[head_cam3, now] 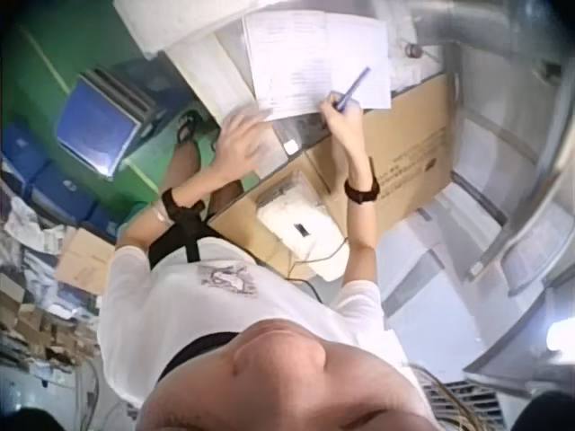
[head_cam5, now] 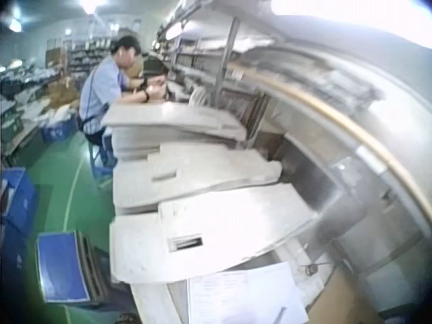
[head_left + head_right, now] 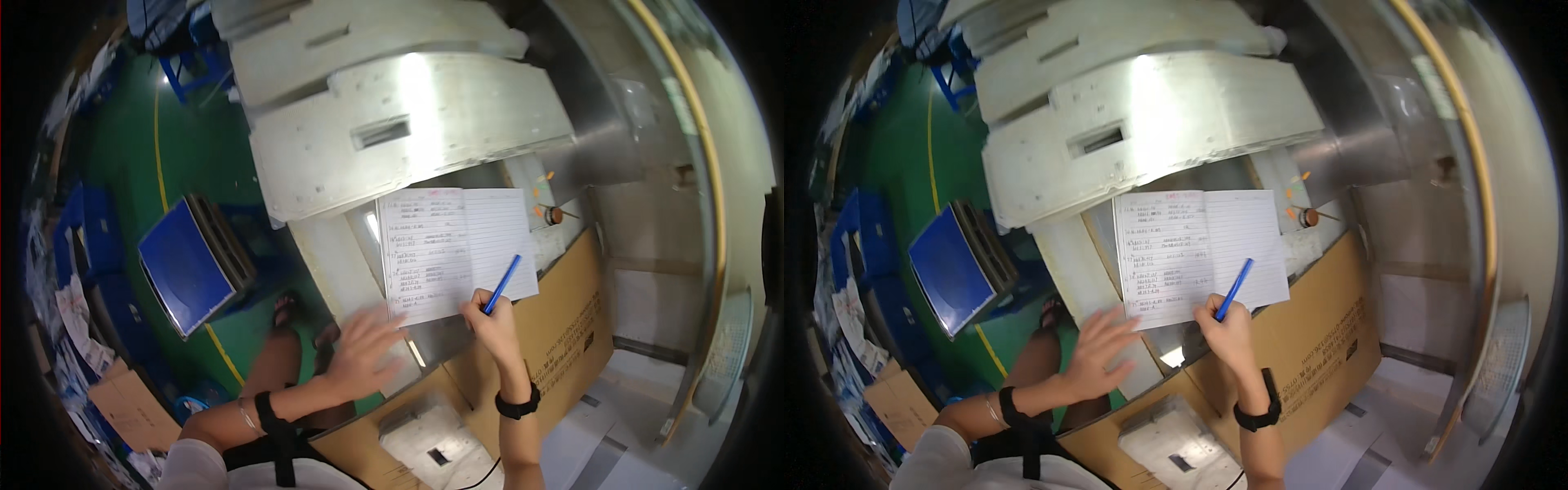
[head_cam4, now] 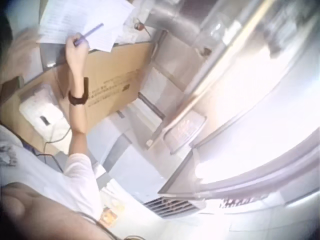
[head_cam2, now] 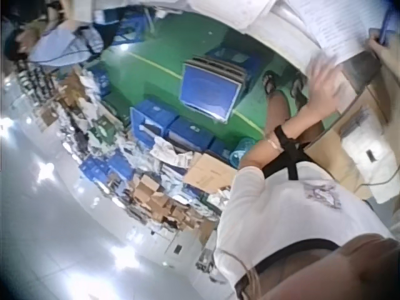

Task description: The recorder takes large metal panels, weighs them on a digital scale, and writes the results in a logbook.

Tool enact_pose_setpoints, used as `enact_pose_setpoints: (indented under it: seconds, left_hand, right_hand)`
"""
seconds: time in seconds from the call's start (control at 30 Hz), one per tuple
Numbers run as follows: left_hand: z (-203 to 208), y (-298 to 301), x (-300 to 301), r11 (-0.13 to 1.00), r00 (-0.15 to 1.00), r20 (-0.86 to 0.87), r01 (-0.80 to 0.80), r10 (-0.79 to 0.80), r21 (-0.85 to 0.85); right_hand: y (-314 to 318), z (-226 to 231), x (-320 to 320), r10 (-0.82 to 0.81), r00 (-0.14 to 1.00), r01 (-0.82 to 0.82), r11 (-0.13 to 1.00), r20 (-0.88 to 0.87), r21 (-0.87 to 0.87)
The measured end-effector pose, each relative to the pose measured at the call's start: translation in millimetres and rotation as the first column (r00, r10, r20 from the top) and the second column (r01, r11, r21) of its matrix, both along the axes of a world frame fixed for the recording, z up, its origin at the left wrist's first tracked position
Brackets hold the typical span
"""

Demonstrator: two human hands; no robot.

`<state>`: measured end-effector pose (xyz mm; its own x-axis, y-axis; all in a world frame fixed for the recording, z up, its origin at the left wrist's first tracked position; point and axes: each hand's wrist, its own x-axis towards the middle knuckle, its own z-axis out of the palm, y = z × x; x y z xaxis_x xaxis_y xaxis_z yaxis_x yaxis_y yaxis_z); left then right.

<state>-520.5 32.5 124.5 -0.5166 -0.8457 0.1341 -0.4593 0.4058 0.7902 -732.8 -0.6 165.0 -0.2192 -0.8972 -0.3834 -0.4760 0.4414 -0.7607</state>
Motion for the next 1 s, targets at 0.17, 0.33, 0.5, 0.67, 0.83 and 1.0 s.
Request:
enact_pose_setpoints:
  seconds: [0.17, 0.33, 0.5, 0.67, 0.83, 1.0]
  left_hand:
    - [38.7, -36.4, 72.4, 0.912, 0.879, -0.253, -0.366, 0.404, 0.186]
    - [46.9, -105.8, 115.4, 0.611, 0.561, -0.392, -0.276, 0.729, 0.742]
    - [70.3, -153.9, 112.2, 0.528, 0.535, -0.412, -0.076, 0.737, 0.846]
    - [70.7, -170.7, 96.3, 0.415, 0.596, -0.320, -0.025, 0.737, 0.909]
    - [61.4, -177.8, 93.7, 0.533, 0.656, -0.328, -0.137, 0.680, 0.835]
    - [60.9, -182.6, 93.3, 0.634, 0.611, -0.403, -0.219, 0.682, 0.741]
  right_hand:
    - [18.1, 30.3, -6.2, 0.122, 0.829, -0.100, 0.993, -0.545, 0.071]
    - [42.3, 1.1, -19.8, -0.012, 0.714, 0.069, 0.996, -0.700, 0.053]
    - [52.7, 4.5, -3.4, -0.005, 0.639, 0.234, 0.954, -0.769, 0.189]
    - [29.7, 39.0, 32.9, -0.043, 0.568, 0.285, 0.947, -0.822, 0.148]
    - [-22.0, 65.4, 88.1, -0.277, 0.766, 0.199, 0.960, -0.580, -0.196]
    - [-58.3, 45.7, 127.3, -0.420, 0.878, 0.449, 0.889, 0.231, -0.092]
